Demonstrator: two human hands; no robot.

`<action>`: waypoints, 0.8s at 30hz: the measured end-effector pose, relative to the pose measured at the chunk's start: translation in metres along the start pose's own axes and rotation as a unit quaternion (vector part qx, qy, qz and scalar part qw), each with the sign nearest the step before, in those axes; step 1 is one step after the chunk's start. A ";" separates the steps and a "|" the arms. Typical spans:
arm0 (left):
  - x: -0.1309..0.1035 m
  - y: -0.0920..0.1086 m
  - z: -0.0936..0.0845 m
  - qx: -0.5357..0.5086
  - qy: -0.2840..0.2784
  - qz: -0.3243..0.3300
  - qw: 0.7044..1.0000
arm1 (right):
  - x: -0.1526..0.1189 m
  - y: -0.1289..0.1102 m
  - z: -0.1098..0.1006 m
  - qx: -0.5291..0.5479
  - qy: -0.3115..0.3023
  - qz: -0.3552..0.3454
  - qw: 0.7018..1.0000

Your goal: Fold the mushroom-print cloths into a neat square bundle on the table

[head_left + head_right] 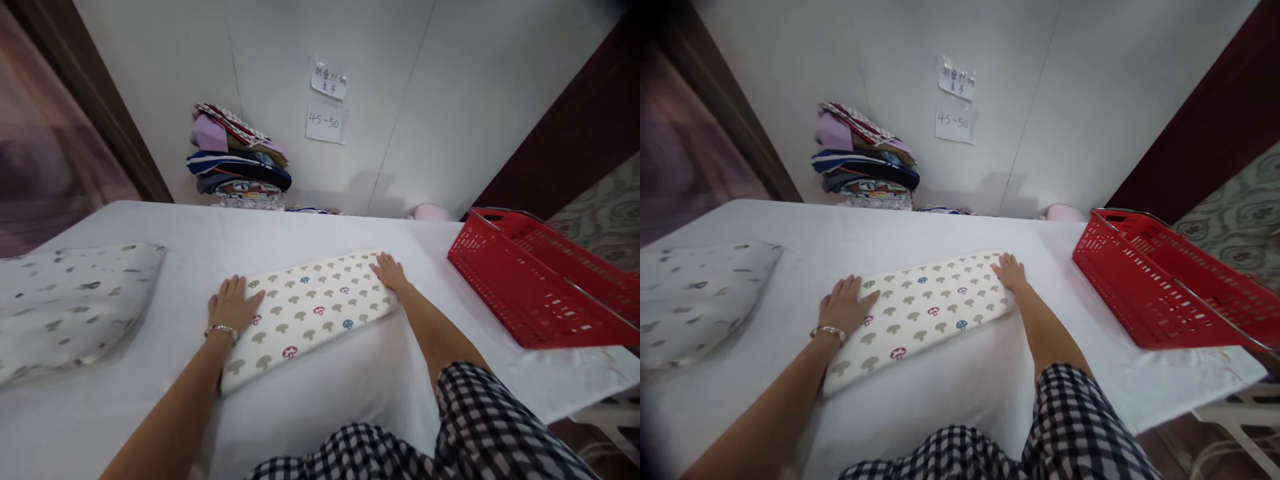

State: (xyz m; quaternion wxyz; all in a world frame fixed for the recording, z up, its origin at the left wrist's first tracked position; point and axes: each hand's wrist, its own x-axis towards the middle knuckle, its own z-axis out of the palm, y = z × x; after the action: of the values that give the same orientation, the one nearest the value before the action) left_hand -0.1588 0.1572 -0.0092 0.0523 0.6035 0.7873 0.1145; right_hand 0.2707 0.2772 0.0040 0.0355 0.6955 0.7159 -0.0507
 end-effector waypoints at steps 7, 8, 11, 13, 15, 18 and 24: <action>0.002 0.001 -0.001 0.010 -0.015 -0.001 1.000 | -0.021 0.002 -0.001 0.003 0.049 0.001 0.999; 0.002 0.001 -0.001 0.011 -0.016 -0.002 1.000 | -0.025 0.004 0.000 0.004 0.042 0.002 0.999; 0.003 0.001 -0.001 0.011 -0.021 -0.007 1.000 | -0.035 0.007 0.001 0.017 0.002 0.009 1.000; 0.001 0.003 -0.002 0.009 -0.022 -0.010 1.000 | -0.040 0.003 0.000 0.012 0.008 0.009 1.000; 0.000 0.004 -0.003 0.005 -0.024 -0.010 1.000 | -0.045 -0.004 0.002 -0.001 0.037 -0.018 0.999; -0.002 0.005 -0.004 -0.004 -0.029 -0.012 0.999 | -0.055 -0.014 0.010 -0.008 0.047 -0.072 0.996; -0.001 0.006 -0.004 -0.036 -0.039 -0.018 0.998 | -0.069 -0.032 0.008 -0.008 0.006 -0.066 0.998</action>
State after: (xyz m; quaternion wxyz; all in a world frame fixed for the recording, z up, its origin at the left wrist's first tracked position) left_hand -0.1539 0.1573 -0.0044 0.1066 0.5907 0.7911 0.1178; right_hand 0.2407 0.2068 0.0047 0.0330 0.6468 0.7608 -0.0429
